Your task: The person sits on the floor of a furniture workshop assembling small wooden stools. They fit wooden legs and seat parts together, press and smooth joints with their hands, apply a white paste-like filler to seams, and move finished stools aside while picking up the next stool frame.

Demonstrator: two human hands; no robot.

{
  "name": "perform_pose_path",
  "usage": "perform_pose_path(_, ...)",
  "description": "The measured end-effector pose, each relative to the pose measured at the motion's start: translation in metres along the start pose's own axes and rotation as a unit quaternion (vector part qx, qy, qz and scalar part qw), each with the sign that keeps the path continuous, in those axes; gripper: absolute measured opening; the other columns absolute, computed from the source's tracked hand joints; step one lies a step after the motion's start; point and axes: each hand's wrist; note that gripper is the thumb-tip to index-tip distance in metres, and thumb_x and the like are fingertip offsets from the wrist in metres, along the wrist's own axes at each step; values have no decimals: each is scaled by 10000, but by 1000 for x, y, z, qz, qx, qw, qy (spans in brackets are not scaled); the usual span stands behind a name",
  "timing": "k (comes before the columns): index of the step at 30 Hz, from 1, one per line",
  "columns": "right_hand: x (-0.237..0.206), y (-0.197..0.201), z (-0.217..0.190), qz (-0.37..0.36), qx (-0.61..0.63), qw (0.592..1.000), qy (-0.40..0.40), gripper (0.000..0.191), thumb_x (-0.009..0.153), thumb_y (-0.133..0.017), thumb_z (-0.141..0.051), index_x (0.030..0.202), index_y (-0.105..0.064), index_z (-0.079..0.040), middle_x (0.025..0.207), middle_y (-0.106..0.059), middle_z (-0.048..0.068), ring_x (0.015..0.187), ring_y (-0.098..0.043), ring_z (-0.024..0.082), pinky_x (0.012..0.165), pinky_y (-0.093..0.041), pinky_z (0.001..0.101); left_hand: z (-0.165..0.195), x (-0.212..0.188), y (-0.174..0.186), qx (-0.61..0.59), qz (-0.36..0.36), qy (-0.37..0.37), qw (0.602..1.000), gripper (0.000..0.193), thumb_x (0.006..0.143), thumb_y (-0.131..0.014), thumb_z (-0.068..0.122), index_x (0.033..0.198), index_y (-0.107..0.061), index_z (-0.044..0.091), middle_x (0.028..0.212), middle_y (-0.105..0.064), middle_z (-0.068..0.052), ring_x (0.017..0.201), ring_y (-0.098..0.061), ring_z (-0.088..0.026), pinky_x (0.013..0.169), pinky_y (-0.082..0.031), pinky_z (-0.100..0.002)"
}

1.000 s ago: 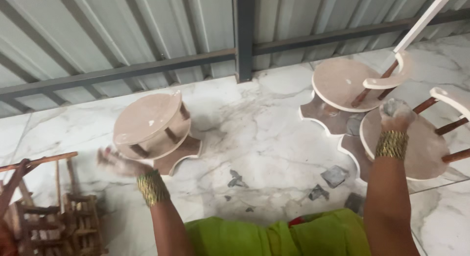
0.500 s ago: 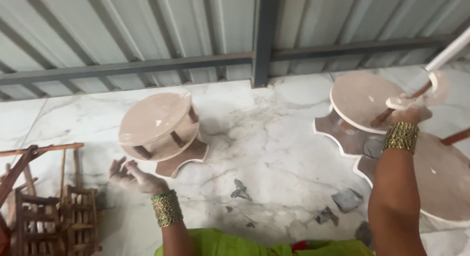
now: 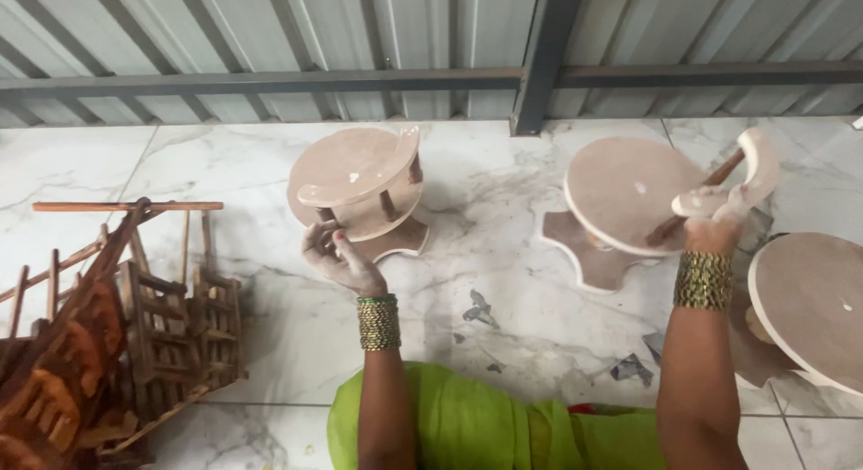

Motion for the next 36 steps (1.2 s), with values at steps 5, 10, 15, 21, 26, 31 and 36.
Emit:
perform_pose_path(5, -48, 5, 8, 25, 50, 983, -174, 131, 1161, -570, -201, 1217, -604, -88, 951, -634, 55, 787, -637, 180, 743, -548, 342, 8, -12, -9, -33, -27, 15, 999, 362, 1070, -598, 211, 1368, -482, 42, 1183, -614, -74, 1079, -589, -163, 947, -502, -303)
perform_pose_path(10, -86, 1, 0, -24, -47, 953, -299, 227, 1111, -524, -213, 1266, -616, -75, 964, -693, 89, 708, -623, 162, 643, -558, 294, 17, -44, -32, -42, -100, -27, 994, 307, 1039, -597, 170, 1308, -512, 47, 1173, -607, -65, 1031, -617, -156, 901, -539, -301)
perform_pose_path(15, -112, -17, 14, -82, -303, 940, -137, 334, 1147, -516, -238, 1251, -606, 66, 905, -660, 159, 675, -652, 250, 558, -532, 384, 41, -149, -70, -101, -314, 37, 943, 289, 984, -667, 71, 1257, -591, 13, 1169, -611, -117, 1083, -638, -250, 999, -523, -373)
perform_pose_path(21, -176, -11, 30, -86, -531, 824, 176, 568, 1091, -484, -296, 1488, -372, 95, 1303, -619, 254, 1129, -663, 365, 926, -543, 442, 50, -271, -155, -109, -508, 245, 818, 385, 1072, -503, 257, 1326, -622, -7, 1152, -711, -122, 1073, -669, -226, 934, -525, -312)
perform_pose_path(26, -206, -10, 33, -151, -514, 816, 215, 600, 1110, -467, -291, 1581, -321, 51, 1617, -380, 260, 1492, -396, 351, 1216, -323, 387, 41, -289, -189, -221, -549, 310, 744, 457, 1184, -422, 332, 1242, -666, -49, 1065, -684, -196, 953, -619, -220, 835, -498, -353)
perform_pose_path(31, -182, -33, 11, -208, -497, 811, 230, 501, 1118, -439, -224, 1557, -437, 18, 1664, -256, 254, 1527, -306, 321, 1217, -299, 396, 50, -284, -179, -52, -549, 157, 819, 489, 1128, -409, 358, 1190, -681, -44, 1007, -690, -189, 913, -631, -166, 824, -502, -344)
perform_pose_path(36, -123, -59, -19, -234, -391, 883, -110, 511, 1088, -462, -207, 1585, -468, -87, 1496, -517, 136, 1109, -484, 283, 941, -391, 365, 77, -261, -151, -151, -575, 302, 745, 486, 1097, -401, 331, 1349, -639, -9, 917, -671, -140, 728, -581, -172, 664, -489, -352)
Point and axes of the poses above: each hand's wrist, its own x-axis towards the middle knuckle, its own y-axis out of the back of the hand, z = x × y
